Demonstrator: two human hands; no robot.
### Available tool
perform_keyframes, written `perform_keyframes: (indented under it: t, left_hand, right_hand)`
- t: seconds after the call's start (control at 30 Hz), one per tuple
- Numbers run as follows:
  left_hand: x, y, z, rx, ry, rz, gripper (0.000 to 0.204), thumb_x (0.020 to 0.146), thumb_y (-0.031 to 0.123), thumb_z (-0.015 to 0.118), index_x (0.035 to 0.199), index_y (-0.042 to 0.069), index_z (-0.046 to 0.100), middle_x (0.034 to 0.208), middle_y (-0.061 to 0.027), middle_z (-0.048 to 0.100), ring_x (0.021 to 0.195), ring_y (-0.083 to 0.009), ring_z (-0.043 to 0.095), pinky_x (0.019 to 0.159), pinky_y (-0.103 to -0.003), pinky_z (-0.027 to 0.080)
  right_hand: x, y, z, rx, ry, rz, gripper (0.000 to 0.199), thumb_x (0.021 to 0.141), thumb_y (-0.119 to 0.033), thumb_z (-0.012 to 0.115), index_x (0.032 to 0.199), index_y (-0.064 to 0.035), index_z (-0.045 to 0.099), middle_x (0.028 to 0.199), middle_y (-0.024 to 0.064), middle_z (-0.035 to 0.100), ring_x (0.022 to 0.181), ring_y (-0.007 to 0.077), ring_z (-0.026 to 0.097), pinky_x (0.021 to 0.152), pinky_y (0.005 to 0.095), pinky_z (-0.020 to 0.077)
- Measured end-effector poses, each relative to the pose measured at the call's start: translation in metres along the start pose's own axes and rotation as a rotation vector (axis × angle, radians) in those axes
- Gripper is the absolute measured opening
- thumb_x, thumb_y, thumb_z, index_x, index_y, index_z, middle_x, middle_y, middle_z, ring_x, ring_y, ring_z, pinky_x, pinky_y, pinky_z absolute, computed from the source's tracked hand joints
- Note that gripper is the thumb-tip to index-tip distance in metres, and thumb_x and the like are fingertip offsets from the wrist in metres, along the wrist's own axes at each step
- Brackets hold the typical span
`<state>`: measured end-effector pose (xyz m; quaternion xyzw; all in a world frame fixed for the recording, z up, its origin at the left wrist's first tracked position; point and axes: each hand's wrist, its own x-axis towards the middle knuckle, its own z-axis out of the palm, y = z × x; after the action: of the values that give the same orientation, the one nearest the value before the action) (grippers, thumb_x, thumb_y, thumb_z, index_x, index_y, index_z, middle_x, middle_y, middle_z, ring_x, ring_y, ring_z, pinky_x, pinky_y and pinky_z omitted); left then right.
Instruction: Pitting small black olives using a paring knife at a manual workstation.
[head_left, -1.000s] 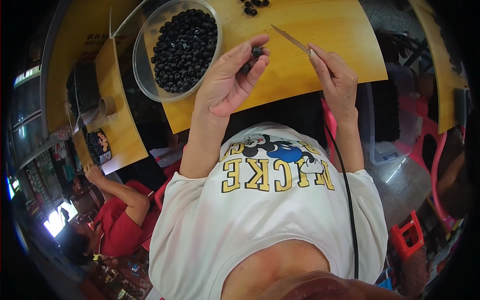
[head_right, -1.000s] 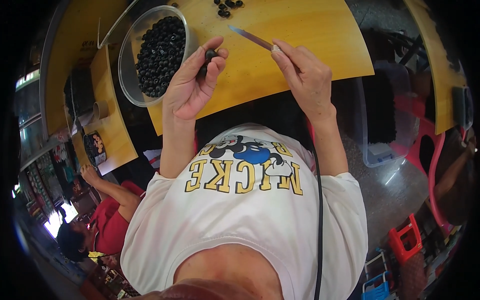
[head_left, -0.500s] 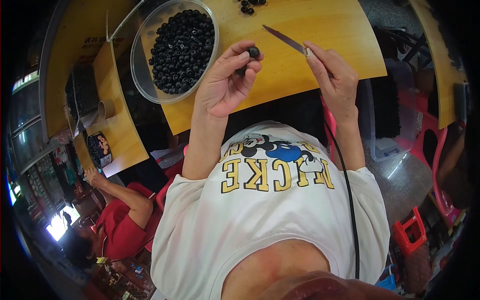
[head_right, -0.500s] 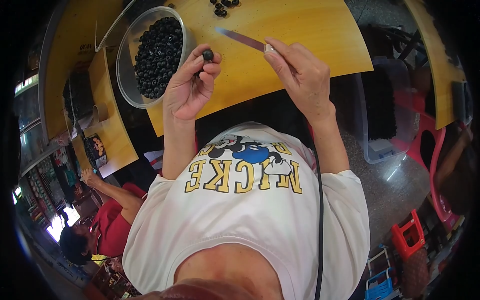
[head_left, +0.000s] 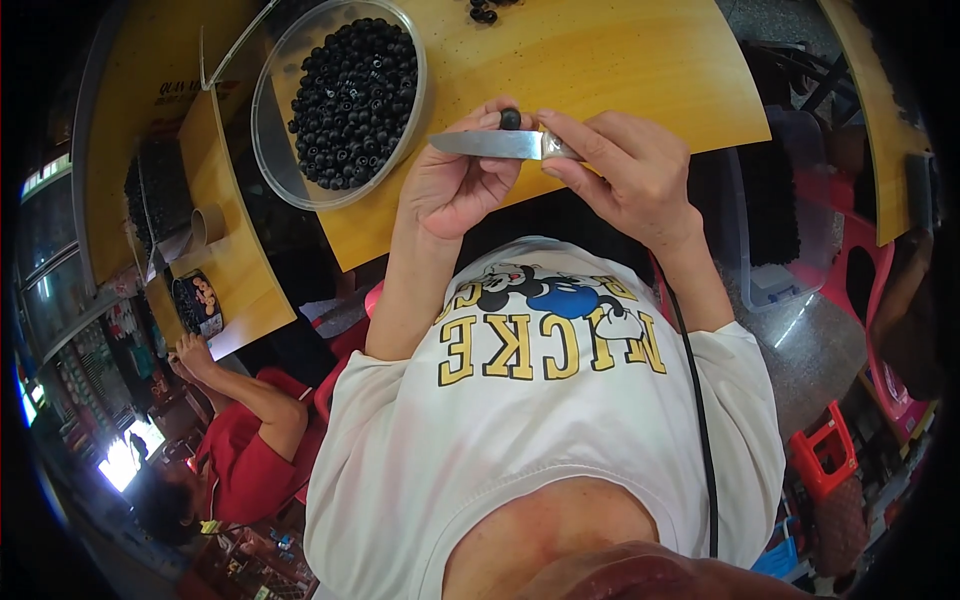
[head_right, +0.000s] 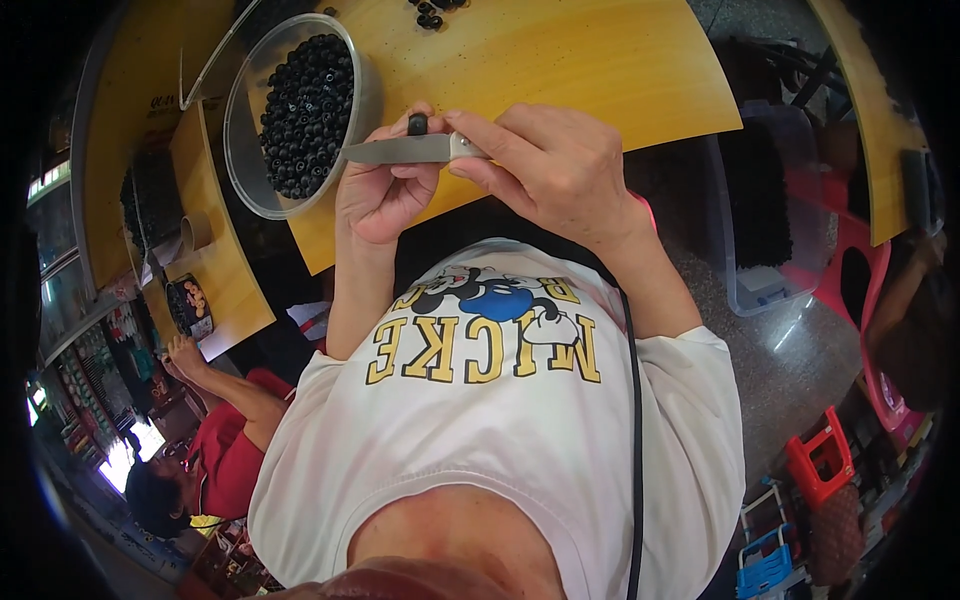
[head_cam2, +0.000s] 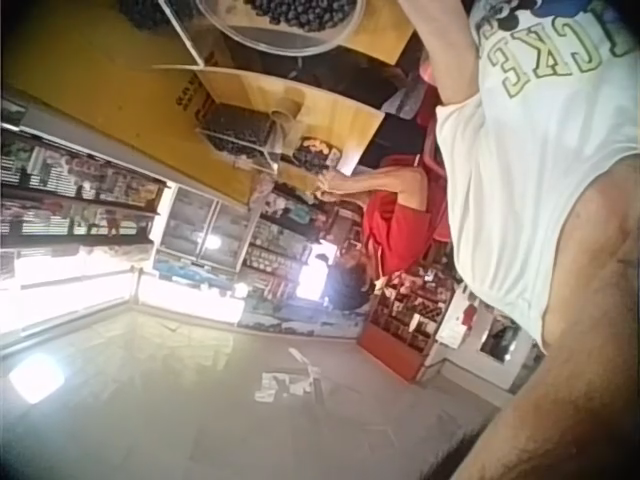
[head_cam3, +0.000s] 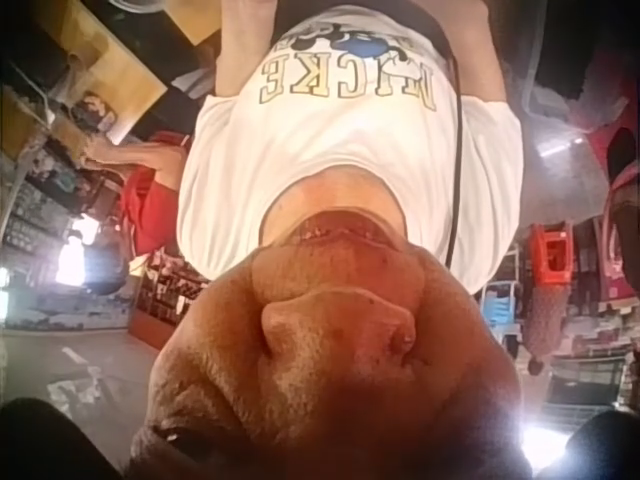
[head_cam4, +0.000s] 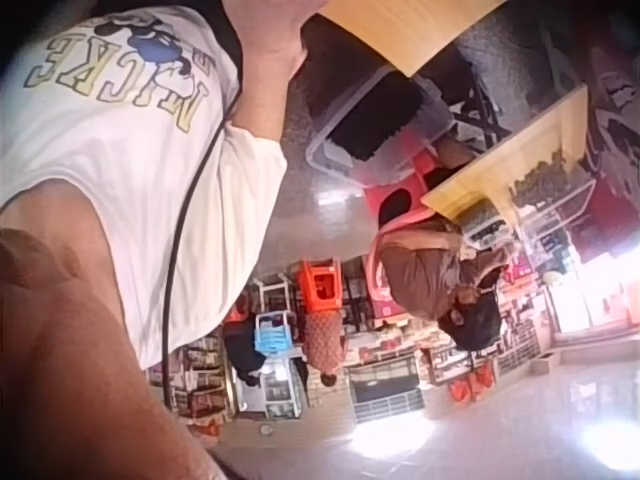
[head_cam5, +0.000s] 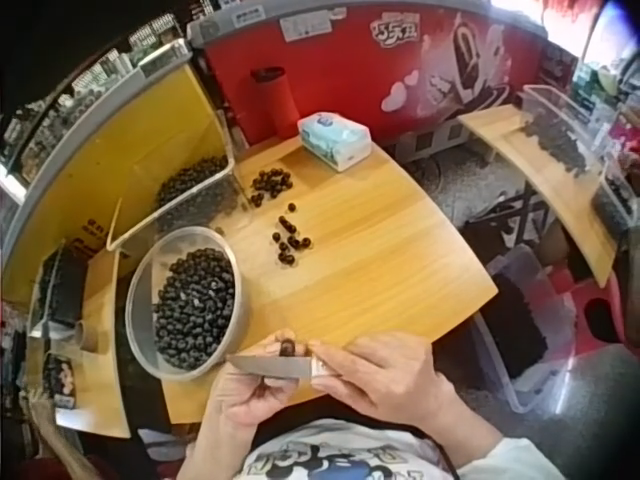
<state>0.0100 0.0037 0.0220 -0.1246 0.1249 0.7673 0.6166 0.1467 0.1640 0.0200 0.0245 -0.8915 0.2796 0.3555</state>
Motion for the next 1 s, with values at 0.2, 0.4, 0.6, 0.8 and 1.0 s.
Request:
perform_keyframes:
  t: [0.2, 0.4, 0.6, 0.8, 1.0]
  left_hand:
    - [0.002, 0.001, -0.004, -0.001, -0.029, -0.011, 0.02, 0.091, 0.003, 0.06, 0.109, -0.005, 0.054, 0.101, -0.0204, 0.064, 0.074, -0.0171, 0.063, 0.055, -0.021, 0.051]
    - [0.003, 0.002, -0.01, 0.025, -0.065, 0.008, 0.024, 0.089, 0.004, 0.063, 0.109, -0.005, 0.054, 0.103, -0.021, 0.063, 0.071, -0.0161, 0.059, 0.057, -0.021, 0.048]
    - [0.006, 0.004, -0.016, 0.043, -0.094, 0.009, 0.028, 0.088, 0.003, 0.063, 0.112, -0.005, 0.052, 0.105, -0.0226, 0.062, 0.073, -0.0165, 0.059, 0.059, -0.022, 0.048]
    - [0.008, 0.002, -0.017, 0.042, -0.104, 0.022, 0.025, 0.088, 0.004, 0.064, 0.109, -0.006, 0.053, 0.106, -0.0223, 0.062, 0.075, -0.0154, 0.06, 0.06, -0.021, 0.048]
    - [0.008, -0.002, -0.016, 0.062, -0.024, 0.068, 0.025, 0.088, 0.006, 0.066, 0.107, -0.006, 0.056, 0.1, -0.0183, 0.062, 0.07, -0.0127, 0.054, 0.06, -0.021, 0.047]
  right_hand:
    - [-0.001, 0.0, 0.0, -0.013, 0.007, 0.0, 0.035, 0.078, -0.022, 0.076, 0.11, -0.0076, 0.071, 0.07, 0.0052, 0.063, 0.056, 0.0171, 0.058, 0.049, 0.0278, 0.0446]
    - [-0.003, 0.001, 0.001, -0.01, 0.006, 0.02, 0.034, 0.08, -0.023, 0.075, 0.111, -0.0078, 0.071, 0.07, 0.0055, 0.063, 0.056, 0.0168, 0.058, 0.049, 0.0275, 0.0445]
    - [-0.004, 0.002, 0.001, -0.011, -0.016, 0.032, 0.034, 0.081, -0.023, 0.074, 0.111, -0.0077, 0.071, 0.07, 0.0059, 0.062, 0.056, 0.0167, 0.058, 0.049, 0.0275, 0.0444]
    - [-0.005, 0.002, 0.001, 0.006, -0.011, 0.058, 0.033, 0.082, -0.022, 0.074, 0.111, -0.0073, 0.071, 0.07, 0.0063, 0.062, 0.056, 0.0174, 0.058, 0.049, 0.0276, 0.0445]
    - [-0.003, 0.002, 0.002, -0.003, -0.003, 0.044, 0.033, 0.081, -0.022, 0.074, 0.111, -0.0075, 0.071, 0.07, 0.0064, 0.062, 0.057, 0.0176, 0.058, 0.05, 0.0279, 0.0447]
